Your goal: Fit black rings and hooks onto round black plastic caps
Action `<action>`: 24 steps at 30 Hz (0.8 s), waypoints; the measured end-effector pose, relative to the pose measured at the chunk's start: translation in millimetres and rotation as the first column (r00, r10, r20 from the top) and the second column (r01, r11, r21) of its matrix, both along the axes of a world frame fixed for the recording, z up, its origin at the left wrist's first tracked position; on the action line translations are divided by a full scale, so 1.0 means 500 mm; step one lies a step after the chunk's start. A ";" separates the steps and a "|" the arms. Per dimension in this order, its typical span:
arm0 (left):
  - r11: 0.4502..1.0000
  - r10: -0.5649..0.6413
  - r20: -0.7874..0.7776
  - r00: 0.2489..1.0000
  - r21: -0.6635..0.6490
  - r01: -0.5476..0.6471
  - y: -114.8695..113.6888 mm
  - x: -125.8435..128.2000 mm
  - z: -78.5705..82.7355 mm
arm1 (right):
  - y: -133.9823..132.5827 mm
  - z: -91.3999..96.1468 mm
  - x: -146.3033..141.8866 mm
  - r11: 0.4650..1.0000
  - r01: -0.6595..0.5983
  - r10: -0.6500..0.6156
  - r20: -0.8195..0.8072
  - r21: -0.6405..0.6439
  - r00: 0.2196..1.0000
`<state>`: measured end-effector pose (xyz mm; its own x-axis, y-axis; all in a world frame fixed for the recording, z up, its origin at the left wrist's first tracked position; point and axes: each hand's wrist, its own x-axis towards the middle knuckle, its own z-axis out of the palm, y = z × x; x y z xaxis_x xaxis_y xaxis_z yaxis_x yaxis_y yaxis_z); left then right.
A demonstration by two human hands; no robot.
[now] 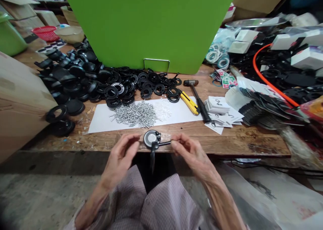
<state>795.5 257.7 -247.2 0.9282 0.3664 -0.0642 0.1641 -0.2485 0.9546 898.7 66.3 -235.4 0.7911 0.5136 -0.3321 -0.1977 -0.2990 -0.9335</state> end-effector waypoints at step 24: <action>0.807 -0.178 -0.096 0.979 -0.584 0.090 0.023 0.043 0.018 | 0.057 -0.007 0.035 0.981 -0.076 0.090 -0.076 0.178 0.993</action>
